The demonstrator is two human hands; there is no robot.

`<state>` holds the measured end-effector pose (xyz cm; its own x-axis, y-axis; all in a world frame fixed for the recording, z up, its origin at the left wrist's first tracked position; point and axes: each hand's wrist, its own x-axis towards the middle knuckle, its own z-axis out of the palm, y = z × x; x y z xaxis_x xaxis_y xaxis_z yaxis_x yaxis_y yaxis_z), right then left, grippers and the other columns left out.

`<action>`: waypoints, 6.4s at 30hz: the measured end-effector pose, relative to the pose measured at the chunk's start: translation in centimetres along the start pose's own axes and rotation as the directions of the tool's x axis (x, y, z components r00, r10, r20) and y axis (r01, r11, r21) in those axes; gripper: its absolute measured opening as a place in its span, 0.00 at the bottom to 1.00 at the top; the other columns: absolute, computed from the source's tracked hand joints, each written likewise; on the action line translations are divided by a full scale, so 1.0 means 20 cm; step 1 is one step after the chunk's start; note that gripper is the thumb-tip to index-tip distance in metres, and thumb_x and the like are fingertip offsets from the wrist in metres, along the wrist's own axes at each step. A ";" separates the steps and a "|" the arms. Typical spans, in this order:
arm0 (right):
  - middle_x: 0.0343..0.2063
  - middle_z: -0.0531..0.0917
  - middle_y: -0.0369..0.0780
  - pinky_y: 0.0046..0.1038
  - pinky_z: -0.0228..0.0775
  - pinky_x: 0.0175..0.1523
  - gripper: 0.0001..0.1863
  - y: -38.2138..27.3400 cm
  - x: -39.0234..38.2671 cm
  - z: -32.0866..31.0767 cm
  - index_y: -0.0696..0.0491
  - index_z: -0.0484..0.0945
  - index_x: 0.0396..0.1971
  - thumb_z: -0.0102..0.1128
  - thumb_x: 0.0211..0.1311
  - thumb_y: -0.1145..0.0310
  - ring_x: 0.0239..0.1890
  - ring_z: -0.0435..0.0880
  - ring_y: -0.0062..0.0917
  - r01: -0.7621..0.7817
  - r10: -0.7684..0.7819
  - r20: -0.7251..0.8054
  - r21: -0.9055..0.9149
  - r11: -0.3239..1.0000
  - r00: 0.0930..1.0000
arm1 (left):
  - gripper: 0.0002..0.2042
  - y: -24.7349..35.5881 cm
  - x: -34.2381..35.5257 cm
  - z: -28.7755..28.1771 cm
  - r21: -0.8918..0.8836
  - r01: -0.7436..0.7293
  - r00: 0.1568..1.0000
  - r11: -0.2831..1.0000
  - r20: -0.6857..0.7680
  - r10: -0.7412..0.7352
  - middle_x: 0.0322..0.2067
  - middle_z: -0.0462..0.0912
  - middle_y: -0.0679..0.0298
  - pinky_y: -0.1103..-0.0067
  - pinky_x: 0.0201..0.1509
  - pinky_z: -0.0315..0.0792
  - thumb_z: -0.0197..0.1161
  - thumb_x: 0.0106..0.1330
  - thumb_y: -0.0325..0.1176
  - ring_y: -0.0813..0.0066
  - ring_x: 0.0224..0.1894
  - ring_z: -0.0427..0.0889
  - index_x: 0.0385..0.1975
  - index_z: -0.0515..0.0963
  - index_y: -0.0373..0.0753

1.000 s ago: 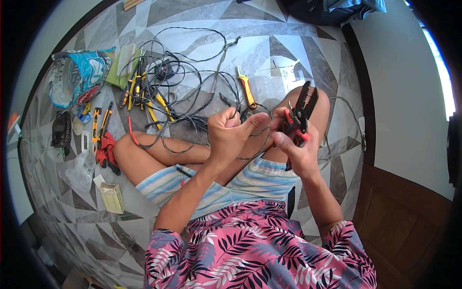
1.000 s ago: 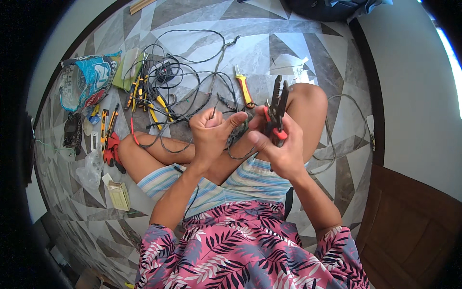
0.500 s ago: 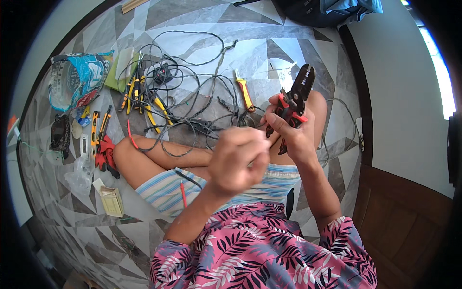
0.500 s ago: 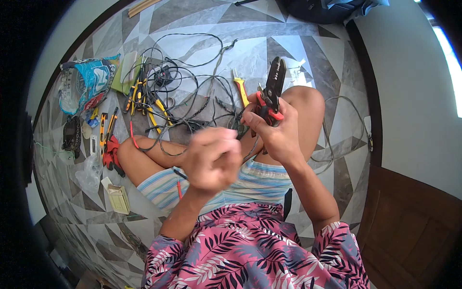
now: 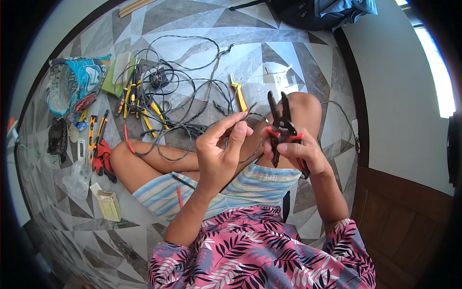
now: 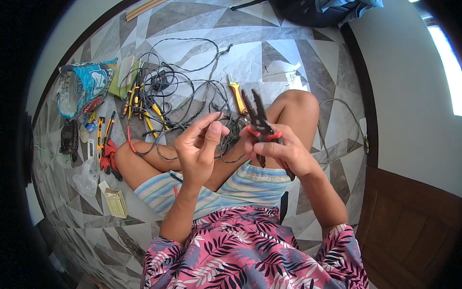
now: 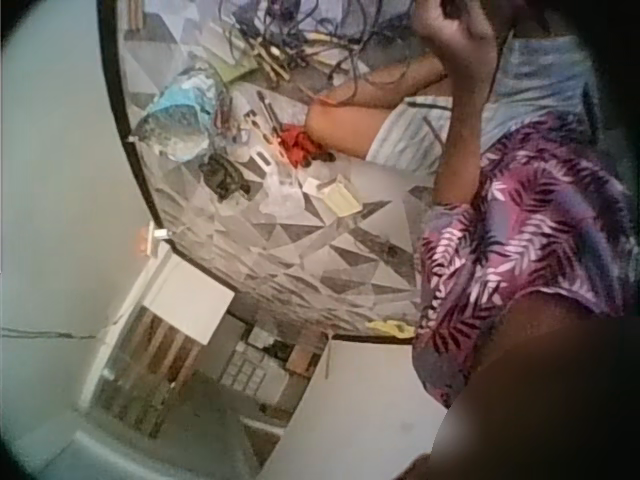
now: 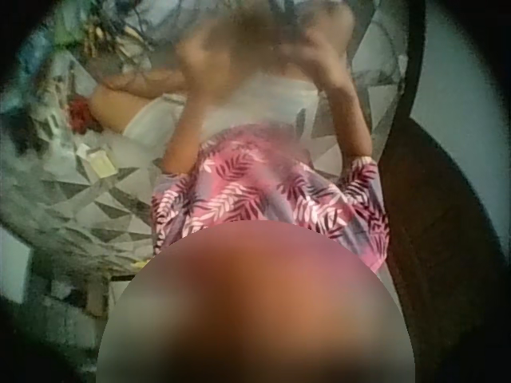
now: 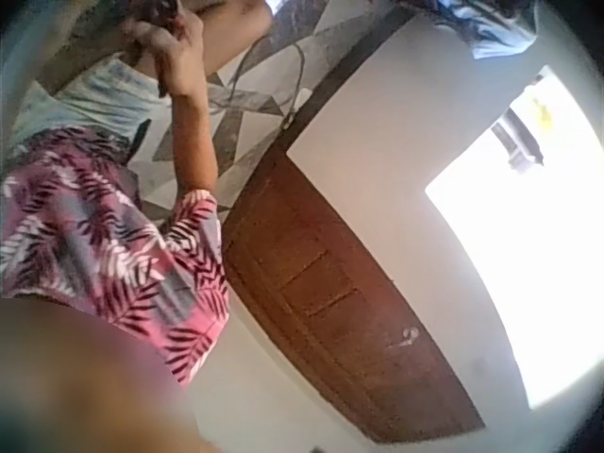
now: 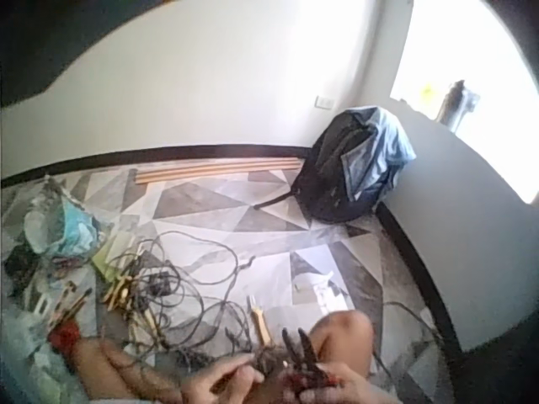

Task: Connecting, stripping, and managing electrical wires while sitting on a floor.

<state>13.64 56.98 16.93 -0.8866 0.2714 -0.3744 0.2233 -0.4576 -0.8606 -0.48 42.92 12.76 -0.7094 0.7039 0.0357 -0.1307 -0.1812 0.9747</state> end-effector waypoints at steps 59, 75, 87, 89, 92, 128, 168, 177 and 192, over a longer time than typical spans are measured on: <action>0.39 0.79 0.40 0.22 0.73 0.41 0.22 0.17 0.08 0.06 0.61 0.68 0.53 0.61 0.58 0.82 0.39 0.79 0.20 0.487 -0.594 -0.244 -0.383 0.785 0.766 | 0.08 0.04 -0.04 -0.05 0.271 0.051 0.978 0.961 0.183 -0.103 0.30 0.85 0.60 0.85 0.37 0.75 0.64 0.65 0.27 0.80 0.33 0.83 0.40 0.80 0.29; 0.28 0.79 0.40 0.22 0.71 0.36 0.20 0.05 0.11 0.06 0.61 0.75 0.42 0.64 0.45 0.83 0.30 0.80 0.24 0.330 -0.603 -0.008 -0.832 0.447 0.797 | 0.06 0.01 -0.02 -0.05 0.667 -0.466 0.885 0.582 0.341 0.317 0.25 0.83 0.61 0.81 0.25 0.69 0.66 0.59 0.24 0.77 0.22 0.77 0.36 0.82 0.34; 0.33 0.77 0.35 0.21 0.67 0.38 0.18 0.11 -0.09 0.06 0.61 0.73 0.48 0.60 0.63 0.67 0.34 0.74 0.17 -0.012 -0.021 -0.191 -0.168 0.986 0.981 | 0.05 0.06 0.03 -0.03 0.424 -0.123 0.992 0.898 0.046 0.114 0.25 0.84 0.62 0.78 0.23 0.66 0.67 0.60 0.27 0.74 0.21 0.74 0.34 0.83 0.35; 0.33 0.77 0.35 0.21 0.67 0.38 0.18 0.13 -0.11 0.08 0.61 0.72 0.49 0.60 0.63 0.67 0.33 0.74 0.16 -0.037 0.012 -0.171 -0.146 0.989 0.985 | 0.05 0.07 0.04 -0.02 0.437 -0.158 0.987 0.886 0.057 0.148 0.25 0.84 0.62 0.78 0.23 0.66 0.67 0.60 0.28 0.73 0.21 0.74 0.34 0.83 0.35; 0.32 0.76 0.34 0.20 0.65 0.37 0.19 0.15 -0.12 0.11 0.62 0.72 0.50 0.60 0.64 0.67 0.32 0.72 0.14 -0.051 0.038 -0.107 -0.116 0.992 0.994 | 0.05 0.10 0.03 0.00 0.463 -0.199 0.980 0.864 0.079 0.183 0.25 0.83 0.61 0.76 0.24 0.66 0.66 0.60 0.28 0.71 0.21 0.75 0.33 0.83 0.36; 0.28 0.72 0.30 0.19 0.62 0.37 0.19 0.11 -0.11 0.11 0.62 0.74 0.47 0.63 0.63 0.64 0.31 0.67 0.13 -0.099 0.067 -0.118 -0.295 0.950 0.991 | 0.03 0.11 0.05 0.03 0.556 -0.350 0.936 0.754 0.227 0.268 0.23 0.80 0.63 0.71 0.28 0.69 0.66 0.57 0.26 0.62 0.24 0.76 0.30 0.81 0.38; 0.46 0.74 0.49 0.40 0.61 0.54 0.48 0.34 -0.37 0.11 0.61 0.64 0.60 0.77 0.39 0.56 0.48 0.73 0.40 -0.265 -0.105 -0.288 -0.946 0.189 0.952 | 0.19 -0.01 -0.01 -0.22 0.305 -0.097 0.991 0.947 0.122 0.062 0.20 0.64 0.71 0.81 0.26 0.58 0.73 0.55 0.38 0.84 0.23 0.58 0.25 0.66 0.39; 0.51 0.72 0.48 0.44 0.60 0.58 0.31 0.31 -0.14 0.19 0.57 0.73 0.52 0.73 0.45 0.67 0.55 0.68 0.45 0.071 -0.368 0.026 -0.991 0.110 0.929 | 0.07 -0.02 -0.55 -0.45 0.572 -0.323 0.929 0.754 0.040 0.368 0.34 0.73 0.59 0.74 0.42 0.68 0.60 0.64 0.25 0.64 0.39 0.72 0.40 0.80 0.37; 0.28 0.84 0.51 0.38 0.75 0.42 0.09 0.46 0.86 0.38 0.61 0.82 0.34 0.57 0.53 0.79 0.35 0.83 0.46 0.273 -0.180 0.261 -0.961 0.041 0.948 | 0.07 -0.09 -1.05 -0.82 0.467 0.069 0.936 0.882 -0.337 0.105 0.34 0.81 0.56 0.77 0.39 0.73 0.62 0.66 0.28 0.66 0.35 0.81 0.37 0.82 0.32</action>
<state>-2.56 50.99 5.17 -0.9868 0.1185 -0.1101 0.1567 0.8689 -0.4694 3.27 17.25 6.67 -0.9109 0.4079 0.0618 0.1590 0.2091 0.9649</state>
